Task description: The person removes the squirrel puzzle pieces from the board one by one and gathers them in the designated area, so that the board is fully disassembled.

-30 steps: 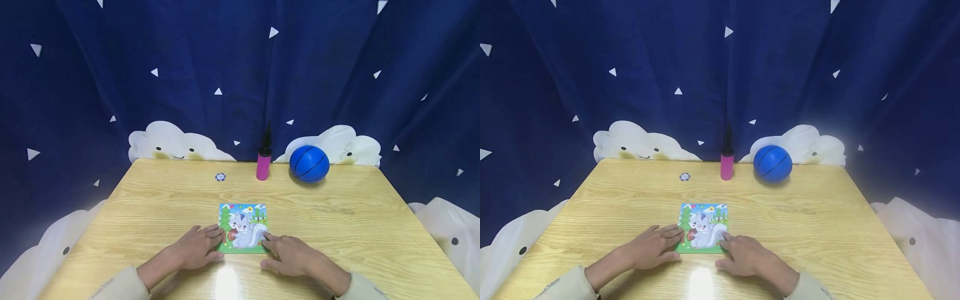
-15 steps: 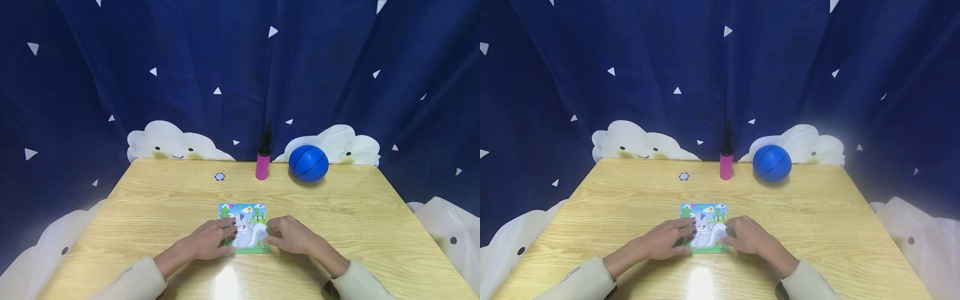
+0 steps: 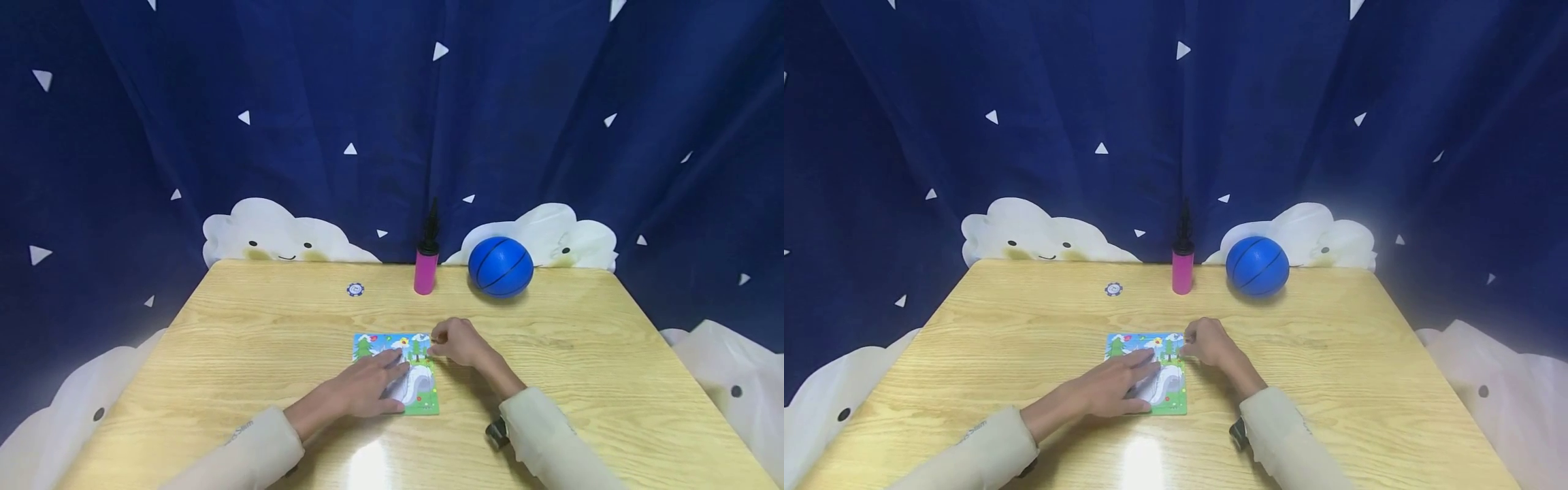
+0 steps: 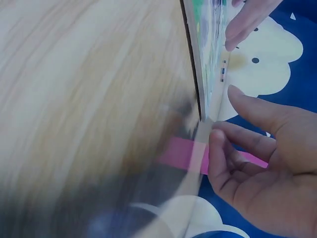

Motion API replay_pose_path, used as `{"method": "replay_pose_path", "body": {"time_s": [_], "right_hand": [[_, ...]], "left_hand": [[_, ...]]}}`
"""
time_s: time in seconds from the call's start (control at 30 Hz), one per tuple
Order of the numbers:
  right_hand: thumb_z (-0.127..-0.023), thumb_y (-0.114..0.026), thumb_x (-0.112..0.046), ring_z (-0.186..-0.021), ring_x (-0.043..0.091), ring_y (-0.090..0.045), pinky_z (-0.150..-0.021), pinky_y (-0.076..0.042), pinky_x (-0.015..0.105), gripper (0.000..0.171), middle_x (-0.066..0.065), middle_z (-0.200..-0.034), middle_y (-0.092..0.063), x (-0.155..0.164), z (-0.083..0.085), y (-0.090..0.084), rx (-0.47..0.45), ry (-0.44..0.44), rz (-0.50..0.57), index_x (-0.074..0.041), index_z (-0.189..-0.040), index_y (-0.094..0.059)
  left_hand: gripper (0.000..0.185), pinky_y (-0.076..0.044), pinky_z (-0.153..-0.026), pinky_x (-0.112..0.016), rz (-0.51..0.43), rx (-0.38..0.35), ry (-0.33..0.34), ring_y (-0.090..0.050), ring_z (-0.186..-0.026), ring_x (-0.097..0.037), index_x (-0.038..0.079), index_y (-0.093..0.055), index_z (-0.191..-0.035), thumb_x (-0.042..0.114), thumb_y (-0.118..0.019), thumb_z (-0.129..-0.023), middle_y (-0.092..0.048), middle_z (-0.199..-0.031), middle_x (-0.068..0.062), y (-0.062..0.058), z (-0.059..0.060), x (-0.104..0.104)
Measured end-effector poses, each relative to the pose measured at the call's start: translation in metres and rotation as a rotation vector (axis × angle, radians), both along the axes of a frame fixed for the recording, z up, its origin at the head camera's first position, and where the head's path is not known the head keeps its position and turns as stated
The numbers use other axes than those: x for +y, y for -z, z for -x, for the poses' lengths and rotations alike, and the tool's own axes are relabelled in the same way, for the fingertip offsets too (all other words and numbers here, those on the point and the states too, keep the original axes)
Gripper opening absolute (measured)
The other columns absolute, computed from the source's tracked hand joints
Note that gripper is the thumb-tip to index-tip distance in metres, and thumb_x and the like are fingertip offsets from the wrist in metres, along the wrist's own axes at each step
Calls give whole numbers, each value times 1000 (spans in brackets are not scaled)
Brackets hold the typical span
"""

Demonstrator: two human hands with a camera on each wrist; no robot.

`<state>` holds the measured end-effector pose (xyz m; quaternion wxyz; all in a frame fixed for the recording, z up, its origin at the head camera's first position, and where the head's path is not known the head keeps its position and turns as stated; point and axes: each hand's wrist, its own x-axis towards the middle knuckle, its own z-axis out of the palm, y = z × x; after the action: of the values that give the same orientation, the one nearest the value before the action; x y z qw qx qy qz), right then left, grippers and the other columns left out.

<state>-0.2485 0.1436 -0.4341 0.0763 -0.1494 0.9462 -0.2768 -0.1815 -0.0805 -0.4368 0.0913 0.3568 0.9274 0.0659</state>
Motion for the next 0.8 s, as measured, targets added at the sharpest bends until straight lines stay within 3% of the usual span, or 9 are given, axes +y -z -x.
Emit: {"method": "replay_pose_path", "body": {"time_s": [0.2, 0.5, 0.8], "right_hand": [[-76, -78, -12, -66, 10, -50, -63, -44, 23, 21, -2, -72, -58, -10, 7, 7, -56, 5, 94, -4, -93, -71], [-75, -79, -12, -61, 10, -50, -58, -42, 22, 18, -1, -69, -59, -19, 9, 8, -88, 55, 49, -5, -90, -71], [-72, -82, -15, -69, 10, -51, -66, -43, 24, 20, -3, -71, -61, -19, 14, 7, -71, -4, -16, -7, -87, -71]], "left_hand": [[80, -26, -116, -45, 19, -44, -33, -26, -143, -33, 11, -37, -146, 56, -60, -84, -25, -155, -18, 2, 1, 4], [82, -26, -116, -43, 42, -74, -52, -25, -144, -33, 13, -37, -146, 54, -65, -81, -23, -156, -18, 4, 1, 6], [81, -26, -117, -41, 59, -55, -39, -25, -144, -32, 13, -37, -146, 56, -62, -82, -24, -156, -18, 7, 3, 6]]}}
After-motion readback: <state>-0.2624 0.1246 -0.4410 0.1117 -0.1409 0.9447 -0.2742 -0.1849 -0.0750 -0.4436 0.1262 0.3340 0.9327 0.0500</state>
